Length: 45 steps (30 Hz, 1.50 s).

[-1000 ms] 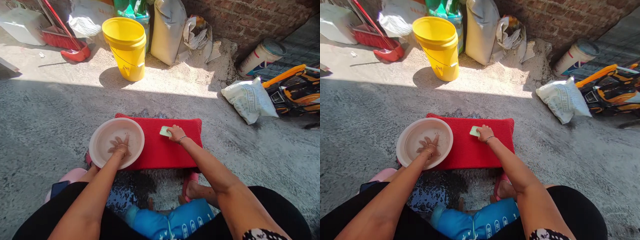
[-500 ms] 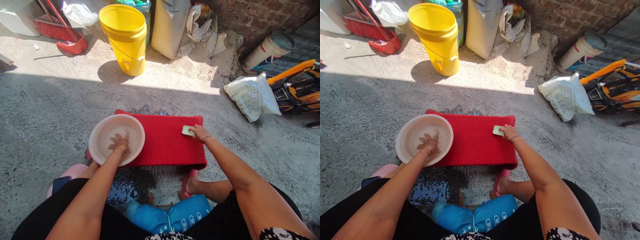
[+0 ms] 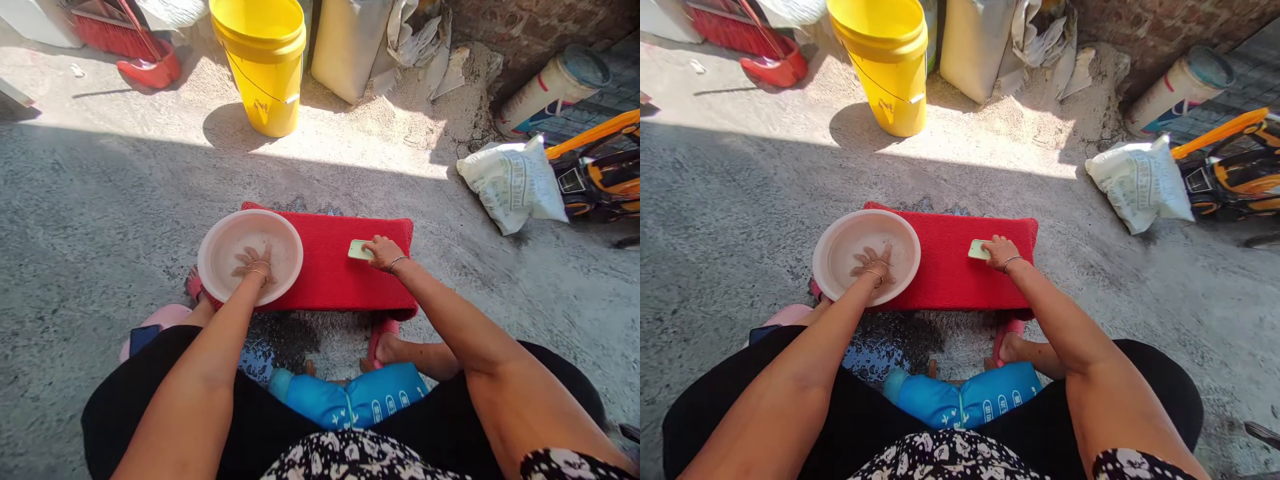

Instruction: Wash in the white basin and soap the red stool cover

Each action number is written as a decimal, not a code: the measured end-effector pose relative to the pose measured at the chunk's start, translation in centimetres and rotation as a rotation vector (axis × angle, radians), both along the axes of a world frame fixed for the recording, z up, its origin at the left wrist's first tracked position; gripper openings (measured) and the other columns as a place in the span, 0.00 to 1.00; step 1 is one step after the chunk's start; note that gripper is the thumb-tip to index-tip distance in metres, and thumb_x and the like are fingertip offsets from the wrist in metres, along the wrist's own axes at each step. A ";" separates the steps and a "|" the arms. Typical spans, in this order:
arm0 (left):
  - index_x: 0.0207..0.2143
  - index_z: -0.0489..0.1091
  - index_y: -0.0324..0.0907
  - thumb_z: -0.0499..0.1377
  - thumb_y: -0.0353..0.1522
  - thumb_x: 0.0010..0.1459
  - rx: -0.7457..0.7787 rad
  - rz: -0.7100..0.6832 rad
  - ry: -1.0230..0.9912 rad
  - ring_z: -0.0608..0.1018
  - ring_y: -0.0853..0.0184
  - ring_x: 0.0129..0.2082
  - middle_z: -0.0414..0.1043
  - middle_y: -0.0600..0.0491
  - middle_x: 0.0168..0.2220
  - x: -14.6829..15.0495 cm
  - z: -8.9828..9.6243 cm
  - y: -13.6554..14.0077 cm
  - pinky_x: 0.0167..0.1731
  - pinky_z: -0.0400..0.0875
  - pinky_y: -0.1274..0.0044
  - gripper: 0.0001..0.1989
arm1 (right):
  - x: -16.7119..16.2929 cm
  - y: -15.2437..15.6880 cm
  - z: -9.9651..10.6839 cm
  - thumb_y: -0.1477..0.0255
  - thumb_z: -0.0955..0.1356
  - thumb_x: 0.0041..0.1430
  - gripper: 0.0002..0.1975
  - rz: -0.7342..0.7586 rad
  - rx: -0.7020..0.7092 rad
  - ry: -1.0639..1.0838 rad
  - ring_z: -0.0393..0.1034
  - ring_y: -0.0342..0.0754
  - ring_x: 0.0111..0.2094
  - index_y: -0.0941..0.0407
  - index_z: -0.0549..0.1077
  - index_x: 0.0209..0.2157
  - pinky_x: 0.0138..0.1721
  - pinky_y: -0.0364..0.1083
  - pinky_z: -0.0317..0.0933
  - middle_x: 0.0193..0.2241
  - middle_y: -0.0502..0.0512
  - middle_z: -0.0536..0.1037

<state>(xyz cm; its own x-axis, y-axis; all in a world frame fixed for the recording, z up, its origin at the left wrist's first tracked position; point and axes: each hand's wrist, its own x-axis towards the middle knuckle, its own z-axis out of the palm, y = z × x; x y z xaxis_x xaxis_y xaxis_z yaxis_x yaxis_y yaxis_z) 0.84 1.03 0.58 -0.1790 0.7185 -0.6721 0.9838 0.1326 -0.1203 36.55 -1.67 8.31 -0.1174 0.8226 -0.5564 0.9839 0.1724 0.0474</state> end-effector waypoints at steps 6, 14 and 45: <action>0.67 0.33 0.63 0.69 0.43 0.41 -0.002 -0.010 0.027 0.39 0.28 0.65 0.25 0.40 0.71 0.0 -0.4 0.0 0.48 0.57 0.38 0.60 | -10.2 1.1 -2.6 0.67 0.67 0.56 0.24 0.163 0.005 0.174 0.60 0.55 0.49 0.47 0.68 0.55 0.46 0.50 0.56 0.50 0.60 0.66; 0.67 0.33 0.63 0.70 0.41 0.40 -0.002 -0.005 0.042 0.39 0.29 0.66 0.24 0.40 0.71 0.2 0.3 0.1 0.48 0.58 0.39 0.61 | 3.1 -2.3 -3.4 0.69 0.67 0.55 0.27 0.012 -0.002 -0.004 0.61 0.56 0.48 0.47 0.66 0.58 0.47 0.51 0.56 0.50 0.61 0.66; 0.68 0.34 0.60 0.67 0.48 0.41 0.011 -0.021 0.036 0.40 0.30 0.66 0.24 0.40 0.71 0.1 0.9 -0.2 0.49 0.59 0.41 0.59 | 8.3 -7.8 -2.0 0.68 0.67 0.56 0.27 -0.155 -0.036 -0.136 0.63 0.57 0.47 0.48 0.66 0.58 0.45 0.52 0.57 0.50 0.63 0.67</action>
